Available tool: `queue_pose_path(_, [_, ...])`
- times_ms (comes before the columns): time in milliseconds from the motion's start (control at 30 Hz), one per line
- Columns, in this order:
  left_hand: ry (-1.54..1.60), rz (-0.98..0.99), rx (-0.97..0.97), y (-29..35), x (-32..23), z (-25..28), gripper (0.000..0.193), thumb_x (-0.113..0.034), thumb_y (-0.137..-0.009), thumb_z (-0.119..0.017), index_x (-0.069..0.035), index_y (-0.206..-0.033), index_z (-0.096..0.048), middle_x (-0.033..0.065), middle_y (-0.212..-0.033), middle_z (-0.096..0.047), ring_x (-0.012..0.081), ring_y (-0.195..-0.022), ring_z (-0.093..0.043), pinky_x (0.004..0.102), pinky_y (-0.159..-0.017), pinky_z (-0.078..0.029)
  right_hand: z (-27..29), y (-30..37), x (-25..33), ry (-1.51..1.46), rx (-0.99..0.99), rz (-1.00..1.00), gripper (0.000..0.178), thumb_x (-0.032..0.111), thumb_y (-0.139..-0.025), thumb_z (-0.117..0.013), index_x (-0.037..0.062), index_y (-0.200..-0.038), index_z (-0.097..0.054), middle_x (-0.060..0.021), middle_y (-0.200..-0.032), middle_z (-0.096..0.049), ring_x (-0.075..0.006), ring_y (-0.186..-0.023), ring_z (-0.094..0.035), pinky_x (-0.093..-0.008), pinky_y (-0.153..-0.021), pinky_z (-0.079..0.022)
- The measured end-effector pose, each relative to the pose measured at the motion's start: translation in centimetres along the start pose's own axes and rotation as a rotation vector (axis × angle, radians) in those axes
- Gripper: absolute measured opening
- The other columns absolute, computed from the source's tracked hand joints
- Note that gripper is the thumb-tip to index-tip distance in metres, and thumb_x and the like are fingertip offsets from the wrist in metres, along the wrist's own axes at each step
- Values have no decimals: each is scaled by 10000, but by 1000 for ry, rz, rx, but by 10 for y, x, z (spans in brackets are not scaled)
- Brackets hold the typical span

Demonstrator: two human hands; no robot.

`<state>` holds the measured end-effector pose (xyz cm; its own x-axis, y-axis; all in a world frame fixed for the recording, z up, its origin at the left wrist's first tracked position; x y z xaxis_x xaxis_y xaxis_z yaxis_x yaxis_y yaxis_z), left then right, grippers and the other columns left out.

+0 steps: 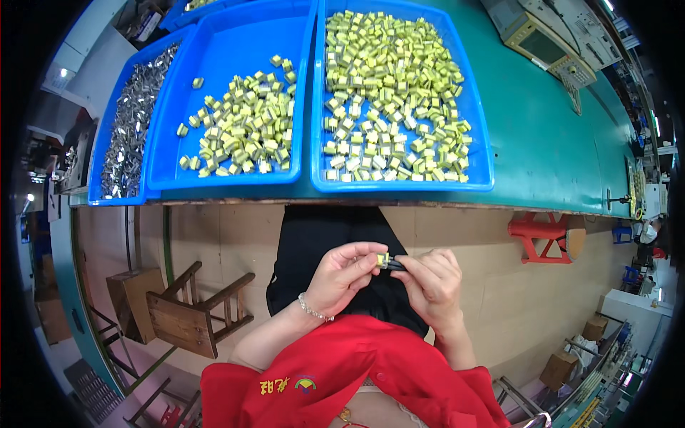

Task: The person sorts small yellow electronic components by hand at a factory workstation.

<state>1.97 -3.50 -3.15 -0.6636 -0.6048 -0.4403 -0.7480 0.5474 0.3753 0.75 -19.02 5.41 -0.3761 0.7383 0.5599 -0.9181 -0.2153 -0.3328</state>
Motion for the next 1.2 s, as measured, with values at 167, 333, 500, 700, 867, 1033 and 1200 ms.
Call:
queue_pose_path(167, [186,38,-49,7,-25,-11,197,-187,-941,-500,-18,-1019,-564,95,-936,-543,163,-772,-522,202,-526,-357,4,-3,-5,-99,-73,-37,247,69,-714,-766,32,-939,-672,-61,-727,-629,-241,-655,-586,-348,-657,-427])
queue_pose_path(333, [-258,-53,36,8,-102,-57,216,-219,-982,-489,-19,-925,-551,112,-896,-547,123,-625,-504,186,-466,-325,-1,-3,-12,-151,-119,-45,246,72,-722,-761,25,-943,-665,-65,-725,-628,-241,-652,-593,-348,-646,-428])
queue_pose_path(500, [-1383,-544,273,-51,-163,-117,193,-190,-909,-644,-7,-960,-676,-11,-669,-553,94,-599,-529,261,-507,-398,-4,1,-13,-196,-102,-71,239,79,-737,-754,20,-950,-664,-76,-740,-629,-255,-674,-596,-352,-663,-438])
queue_pose_path(700, [-2207,-453,242,-131,-158,-114,249,-104,-774,-628,-108,-1004,-722,129,-880,-667,294,-857,-644,409,-770,-511,2,6,-21,-204,-119,-100,245,83,-740,-752,22,-960,-663,-79,-748,-629,-252,-677,-594,-352,-663,-432])
queue_pose_path(867, [-2302,-207,272,-155,-147,-109,294,-92,-759,-609,-118,-1028,-724,114,-879,-670,296,-869,-649,417,-774,-522,6,10,-31,-186,-142,-145,236,86,-747,-748,22,-958,-663,-78,-749,-632,-249,-672,-592,-348,-657,-424])
queue_pose_path(1033, [-2125,-323,361,-153,-163,-115,273,-139,-747,-678,-102,-1013,-725,105,-824,-653,267,-797,-639,381,-722,-515,6,10,-29,-192,-148,-132,233,88,-751,-747,24,-960,-664,-78,-744,-632,-250,-671,-591,-346,-659,-422])
queue_pose_path(1200, [-1599,-408,290,-108,-197,-131,220,-185,-804,-715,-58,-983,-705,61,-933,-700,104,-731,-588,281,-632,-480,4,12,-25,-203,-138,-126,227,87,-756,-745,25,-959,-665,-79,-746,-635,-250,-675,-592,-344,-659,-421])
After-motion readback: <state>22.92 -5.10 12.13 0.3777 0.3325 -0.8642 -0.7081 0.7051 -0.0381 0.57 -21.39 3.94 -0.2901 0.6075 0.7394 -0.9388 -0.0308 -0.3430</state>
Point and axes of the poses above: each hand's wrist, its own y-axis away from the middle knuckle, its own z-axis out of the back of the hand, x = y × z, the point moved 4 cm from there along -y, towards the middle knuckle
